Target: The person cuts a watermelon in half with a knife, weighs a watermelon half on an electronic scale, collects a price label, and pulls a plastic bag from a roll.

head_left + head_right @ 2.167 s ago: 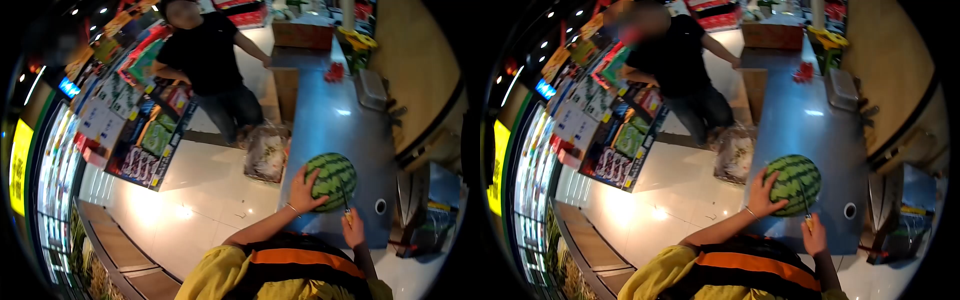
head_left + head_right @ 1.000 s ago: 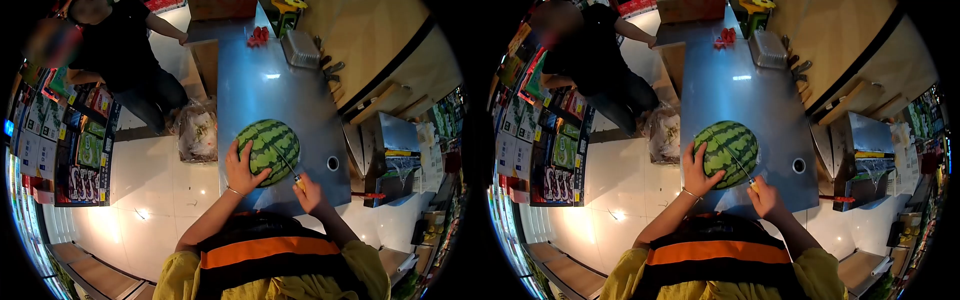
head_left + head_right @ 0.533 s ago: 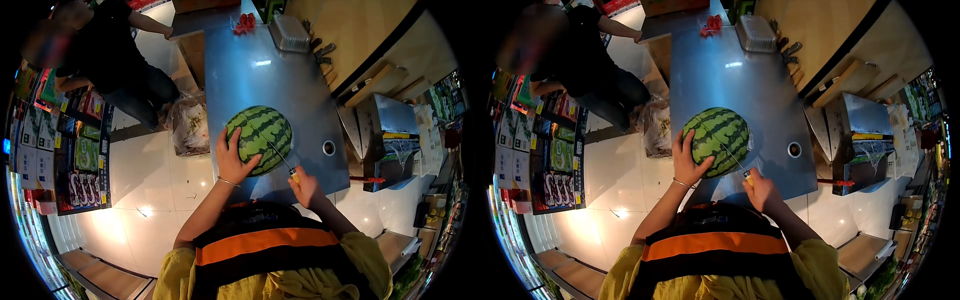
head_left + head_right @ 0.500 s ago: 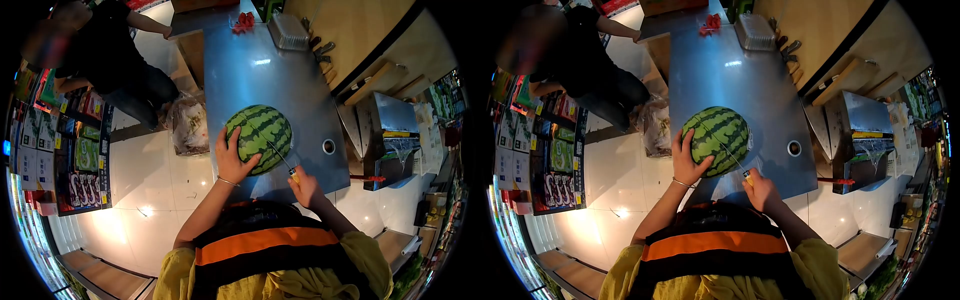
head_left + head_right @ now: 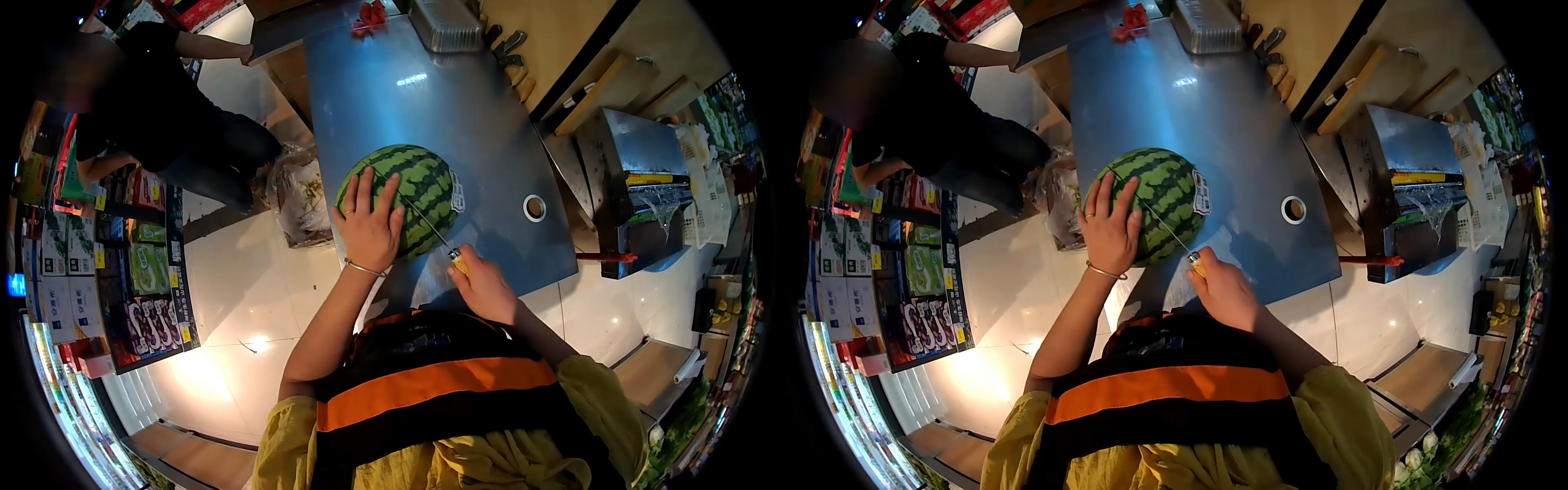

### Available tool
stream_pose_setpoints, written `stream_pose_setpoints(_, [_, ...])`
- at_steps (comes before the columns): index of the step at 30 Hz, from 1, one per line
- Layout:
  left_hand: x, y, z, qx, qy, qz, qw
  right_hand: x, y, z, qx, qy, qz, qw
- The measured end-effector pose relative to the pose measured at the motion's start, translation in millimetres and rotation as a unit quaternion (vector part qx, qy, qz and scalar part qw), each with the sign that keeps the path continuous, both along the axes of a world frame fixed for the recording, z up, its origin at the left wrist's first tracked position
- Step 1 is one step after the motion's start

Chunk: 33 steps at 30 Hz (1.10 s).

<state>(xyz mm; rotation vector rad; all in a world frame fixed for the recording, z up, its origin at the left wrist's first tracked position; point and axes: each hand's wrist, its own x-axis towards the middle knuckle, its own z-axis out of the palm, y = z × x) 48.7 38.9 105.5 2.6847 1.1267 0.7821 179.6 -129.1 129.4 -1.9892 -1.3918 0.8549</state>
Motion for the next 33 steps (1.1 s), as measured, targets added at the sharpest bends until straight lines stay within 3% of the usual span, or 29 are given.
stream_pose_setpoints(18, [7, 29, -1, -0.055, -0.013, -0.006, 0.998, -11, -17, -73, 0.0, 0.015, -0.072, 0.997])
stream_pose_setpoints(33, [8, 28, 4, -0.025, 0.016, -0.013, 0.999, -13, -40, -123, -0.016, 0.066, -0.086, 0.994])
